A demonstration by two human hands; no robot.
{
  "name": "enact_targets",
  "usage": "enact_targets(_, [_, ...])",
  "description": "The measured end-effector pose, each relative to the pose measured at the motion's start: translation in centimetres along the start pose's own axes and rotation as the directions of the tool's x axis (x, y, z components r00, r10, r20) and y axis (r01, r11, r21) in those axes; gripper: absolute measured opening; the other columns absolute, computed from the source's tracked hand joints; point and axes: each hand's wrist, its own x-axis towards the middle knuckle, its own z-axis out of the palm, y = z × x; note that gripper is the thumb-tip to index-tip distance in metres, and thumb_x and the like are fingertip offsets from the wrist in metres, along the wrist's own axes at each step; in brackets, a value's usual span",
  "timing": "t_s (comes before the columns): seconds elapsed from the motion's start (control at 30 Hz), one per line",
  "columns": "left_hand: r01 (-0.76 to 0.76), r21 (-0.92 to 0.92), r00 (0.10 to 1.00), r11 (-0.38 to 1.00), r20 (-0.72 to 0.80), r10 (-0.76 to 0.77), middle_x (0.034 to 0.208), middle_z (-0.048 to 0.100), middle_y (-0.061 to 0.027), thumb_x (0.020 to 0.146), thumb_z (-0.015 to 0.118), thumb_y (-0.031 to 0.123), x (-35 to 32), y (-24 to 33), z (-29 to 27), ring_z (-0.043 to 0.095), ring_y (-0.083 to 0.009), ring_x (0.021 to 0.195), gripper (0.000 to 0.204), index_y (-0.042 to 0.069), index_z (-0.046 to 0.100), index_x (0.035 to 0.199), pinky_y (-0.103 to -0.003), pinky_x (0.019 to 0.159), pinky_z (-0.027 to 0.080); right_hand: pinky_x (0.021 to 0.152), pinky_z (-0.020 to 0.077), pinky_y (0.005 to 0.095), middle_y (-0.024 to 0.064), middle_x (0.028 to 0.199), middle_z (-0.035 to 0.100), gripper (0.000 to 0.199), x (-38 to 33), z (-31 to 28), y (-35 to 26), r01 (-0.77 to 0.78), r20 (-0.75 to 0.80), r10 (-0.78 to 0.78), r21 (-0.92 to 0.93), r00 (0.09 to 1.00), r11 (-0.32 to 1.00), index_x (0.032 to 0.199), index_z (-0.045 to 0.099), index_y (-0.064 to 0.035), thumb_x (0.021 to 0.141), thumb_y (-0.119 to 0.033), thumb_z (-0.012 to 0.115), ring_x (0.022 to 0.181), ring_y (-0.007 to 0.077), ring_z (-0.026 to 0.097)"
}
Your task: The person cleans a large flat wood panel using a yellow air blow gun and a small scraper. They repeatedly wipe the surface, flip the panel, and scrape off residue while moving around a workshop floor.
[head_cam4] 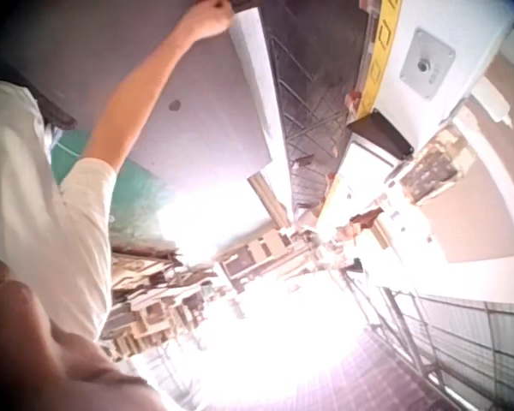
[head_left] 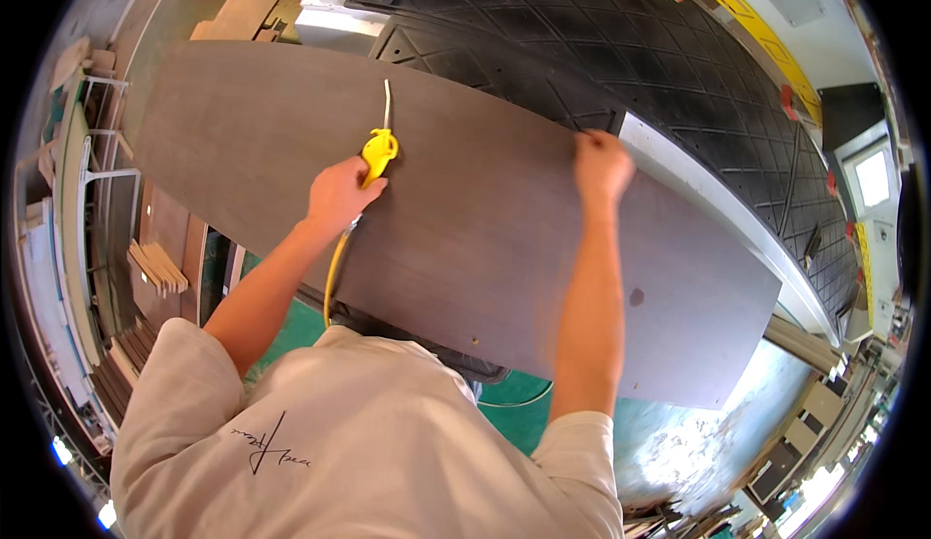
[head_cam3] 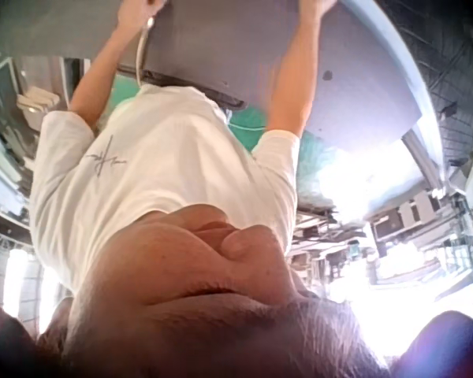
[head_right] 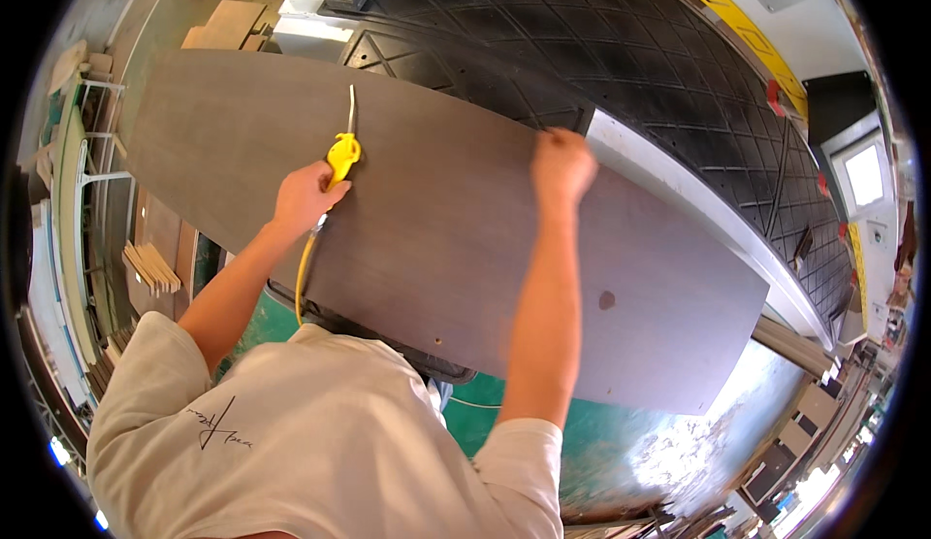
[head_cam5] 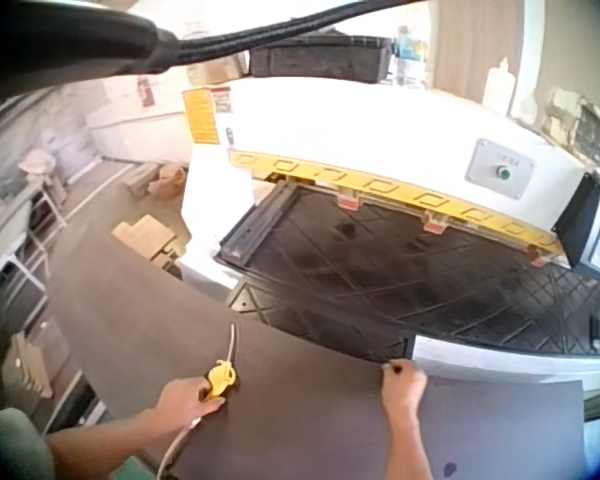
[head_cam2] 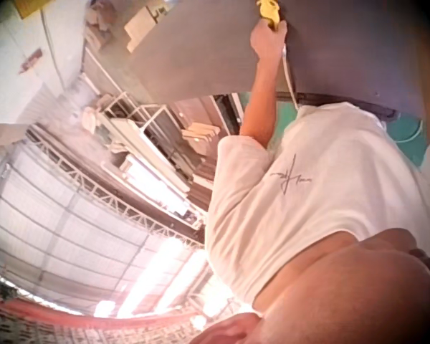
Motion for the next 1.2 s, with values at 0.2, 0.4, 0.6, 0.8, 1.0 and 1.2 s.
enact_targets(0.2, [0.404,-0.598,0.912,0.692,0.322,-0.253,0.089,0.068,-0.0059,0.094,0.072,0.024,-3.1,-8.9,-5.6,0.066,-0.0158,0.077,0.024,0.003,0.061,0.096,-0.033,0.07,0.051,0.078,0.0585,0.0437,0.0095,0.093,0.08,0.025,1.9,-16.5,27.4,-0.433,-0.428,0.292,-0.28,0.855,0.857,0.095,0.083,-0.0091,0.088,-0.033,0.077,0.085,0.0295,0.076])
enact_targets(0.4, [0.461,-0.564,0.867,0.685,0.449,-0.213,0.092,0.067,-0.0045,0.092,0.073,0.021,-4.2,-16.4,-10.3,0.064,-0.0136,0.084,0.025,0.002,0.065,0.106,-0.031,0.081,0.05,0.085,0.0569,0.0422,0.0117,0.1,0.08,0.027,2.3,-12.6,22.9,-0.467,-0.348,0.365,-0.279,0.864,0.839,0.103,0.082,-0.0067,0.088,-0.029,0.075,0.092,0.03,0.075])
enact_targets(0.6, [0.538,-0.486,0.735,0.689,0.671,-0.1,0.091,0.063,-0.002,0.091,0.076,0.027,-2.2,-20.2,-14.0,0.062,-0.0131,0.081,0.051,0.003,0.066,0.135,-0.03,0.077,0.051,0.081,0.0557,0.0423,0.0168,0.097,0.075,0.019,-0.7,2.6,-1.2,-0.176,-0.249,0.144,-0.113,0.958,0.978,0.097,0.078,0.0002,0.09,-0.018,0.076,0.089,0.0324,0.072])
enact_targets(0.8, [0.493,-0.602,0.825,0.628,0.553,-0.117,0.084,0.063,-0.0022,0.095,0.07,0.023,0.8,-26.4,-17.7,0.057,-0.01,0.066,0.046,0.0,0.064,0.135,-0.026,0.062,0.049,0.078,0.0559,0.0429,0.0176,0.093,0.071,0.012,-4.3,18.3,-23.0,0.152,-0.21,-0.15,-0.007,0.966,0.988,0.091,0.076,-0.0009,0.089,-0.013,0.075,0.085,0.0338,0.07])
enact_targets(1.0, [0.39,-0.533,0.92,0.751,0.249,-0.302,0.087,0.07,-0.0035,0.096,0.066,0.024,2.5,-38.2,-21.8,0.053,-0.0078,0.058,0.049,0.002,0.064,0.139,-0.023,0.055,0.045,0.081,0.0558,0.0452,0.0205,0.092,0.071,0.013,-4.6,22.5,-30.1,0.091,-0.025,-0.089,0.096,0.996,0.991,0.091,0.077,-0.002,0.087,-0.015,0.075,0.09,0.0383,0.069])
enact_targets(1.2, [0.437,-0.561,0.807,0.703,-0.101,-0.582,0.084,0.069,-0.0054,0.091,0.063,0.016,-3.1,-48.8,-24.2,0.057,-0.0106,0.057,0.052,0.002,0.063,0.141,-0.025,0.053,0.046,0.081,0.0593,0.0398,0.0125,0.103,0.08,0.026,-2.2,8.7,-9.8,-0.261,-0.318,0.177,-0.244,0.931,0.934,0.099,0.082,-0.0064,0.089,-0.03,0.078,0.091,0.0276,0.076])
